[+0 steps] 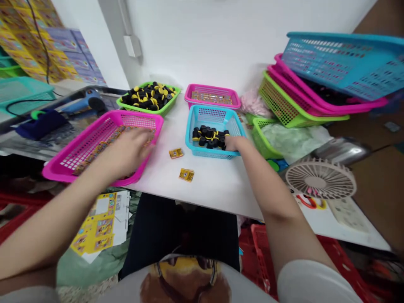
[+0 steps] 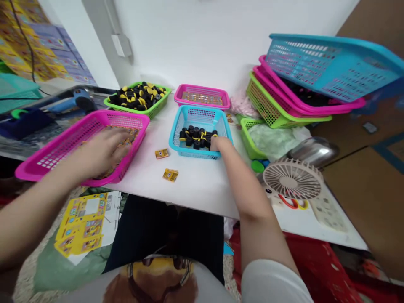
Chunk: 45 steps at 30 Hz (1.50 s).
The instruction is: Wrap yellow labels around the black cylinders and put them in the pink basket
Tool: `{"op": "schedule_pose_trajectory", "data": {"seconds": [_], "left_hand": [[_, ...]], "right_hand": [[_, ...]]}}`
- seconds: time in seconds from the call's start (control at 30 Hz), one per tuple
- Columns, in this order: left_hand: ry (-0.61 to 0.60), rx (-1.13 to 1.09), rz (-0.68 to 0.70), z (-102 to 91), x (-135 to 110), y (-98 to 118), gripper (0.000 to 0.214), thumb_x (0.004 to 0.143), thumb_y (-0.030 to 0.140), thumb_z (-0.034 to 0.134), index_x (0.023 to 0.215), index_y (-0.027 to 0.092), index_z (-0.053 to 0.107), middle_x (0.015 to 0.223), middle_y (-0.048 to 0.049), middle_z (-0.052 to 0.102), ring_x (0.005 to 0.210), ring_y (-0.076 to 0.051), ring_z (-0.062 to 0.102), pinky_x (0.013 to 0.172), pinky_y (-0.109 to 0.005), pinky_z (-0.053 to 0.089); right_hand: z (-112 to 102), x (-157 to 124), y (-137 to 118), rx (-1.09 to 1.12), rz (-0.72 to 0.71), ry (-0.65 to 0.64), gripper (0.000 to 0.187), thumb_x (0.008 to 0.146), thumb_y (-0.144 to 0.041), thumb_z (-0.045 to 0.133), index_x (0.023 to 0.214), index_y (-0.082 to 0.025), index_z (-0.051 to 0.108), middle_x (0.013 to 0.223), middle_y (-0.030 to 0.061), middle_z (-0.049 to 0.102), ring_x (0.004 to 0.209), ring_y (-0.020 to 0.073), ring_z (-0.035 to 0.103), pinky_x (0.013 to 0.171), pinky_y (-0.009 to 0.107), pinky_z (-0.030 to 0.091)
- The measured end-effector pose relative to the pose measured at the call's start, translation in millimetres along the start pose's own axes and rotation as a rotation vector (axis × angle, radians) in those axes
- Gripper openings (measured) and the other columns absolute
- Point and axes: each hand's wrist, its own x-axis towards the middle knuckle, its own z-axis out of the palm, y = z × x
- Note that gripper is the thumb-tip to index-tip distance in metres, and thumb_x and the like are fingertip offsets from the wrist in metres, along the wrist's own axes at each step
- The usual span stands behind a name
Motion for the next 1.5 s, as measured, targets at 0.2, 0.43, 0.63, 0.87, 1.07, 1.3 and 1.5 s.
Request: {"op": "schedule_pose_trajectory", "data": {"seconds": [0.2, 0.43, 0.63, 0.87, 1.07, 1.3, 1.5], "left_hand": [[-0.339, -0.035, 0.325, 91.2, -15.6, 87.2, 0.036, 0.107, 0.017, 0.043, 0.134, 0.011, 0.065, 0.150, -0.0176, 0.062, 0.137, -0.027, 0.064, 0.115, -0.043, 0.052], [-0.298, 0.256, 0.454, 102.6, -36.5, 91.5, 0.040, 0.101, 0.005, 0.046, 0.136, 0.010, 0.066, 0.139, -0.0154, 0.071, 0.126, -0.028, 0.071, 0.103, -0.042, 0.058], [-0.143, 0.284, 0.432, 92.8, -87.1, 122.0, 0.037, 0.106, 0.015, 0.045, 0.137, 0.009, 0.065, 0.140, -0.0151, 0.070, 0.128, -0.030, 0.070, 0.100, -0.046, 0.059], [-0.126, 0.134, 0.538, 73.4, -91.6, 127.3, 0.043, 0.099, 0.001, 0.040, 0.135, 0.005, 0.063, 0.130, -0.0158, 0.076, 0.118, -0.022, 0.076, 0.098, -0.031, 0.063], [-0.002, 0.094, 0.508, 90.7, -67.1, 113.4, 0.043, 0.097, -0.002, 0.043, 0.132, 0.005, 0.066, 0.130, -0.0187, 0.075, 0.120, -0.026, 0.075, 0.101, -0.037, 0.063], [-0.210, 0.083, 0.161, 101.5, -46.8, 105.8, 0.032, 0.098, 0.006, 0.049, 0.115, 0.016, 0.073, 0.120, -0.0114, 0.079, 0.106, -0.022, 0.078, 0.085, -0.029, 0.064], [-0.286, -0.059, -0.092, 82.8, -34.1, 109.9, 0.024, 0.099, 0.012, 0.058, 0.117, 0.019, 0.073, 0.104, -0.0073, 0.082, 0.088, -0.022, 0.079, 0.077, -0.028, 0.060]], "right_hand": [[-7.8, -7.1, -4.2, 0.055, -0.054, -0.039, 0.019, 0.068, -0.022, 0.084, 0.085, -0.017, 0.077, 0.077, 0.0049, 0.077, 0.078, 0.0221, 0.072, 0.078, 0.030, 0.056], [42.8, -41.3, 10.0, 0.590, -0.350, 0.657, 0.030, 0.088, -0.044, 0.067, 0.107, -0.021, 0.067, 0.105, 0.0080, 0.077, 0.093, 0.0212, 0.073, 0.084, 0.036, 0.060], [82.6, -51.1, 31.9, 0.465, -0.807, 0.949, 0.015, 0.091, -0.038, 0.073, 0.101, -0.027, 0.069, 0.108, 0.0078, 0.078, 0.102, 0.0234, 0.076, 0.095, 0.043, 0.064], [84.8, -49.3, 33.2, 0.426, -0.909, 0.977, 0.019, 0.094, -0.030, 0.072, 0.112, -0.029, 0.067, 0.116, 0.0064, 0.076, 0.108, 0.0232, 0.075, 0.097, 0.043, 0.065], [83.6, -51.5, 31.5, 0.382, -0.917, 1.035, 0.019, 0.094, -0.028, 0.073, 0.111, -0.028, 0.066, 0.112, 0.0063, 0.077, 0.105, 0.0224, 0.077, 0.093, 0.041, 0.066], [85.1, -50.3, 33.1, 0.393, -0.871, 0.962, 0.016, 0.095, -0.032, 0.070, 0.111, -0.028, 0.067, 0.114, 0.0066, 0.077, 0.108, 0.0239, 0.076, 0.096, 0.045, 0.065], [83.4, -51.7, 32.9, 0.424, -0.905, 0.944, 0.020, 0.097, -0.032, 0.068, 0.117, -0.030, 0.069, 0.118, 0.0066, 0.073, 0.113, 0.0235, 0.072, 0.101, 0.044, 0.061]]}}
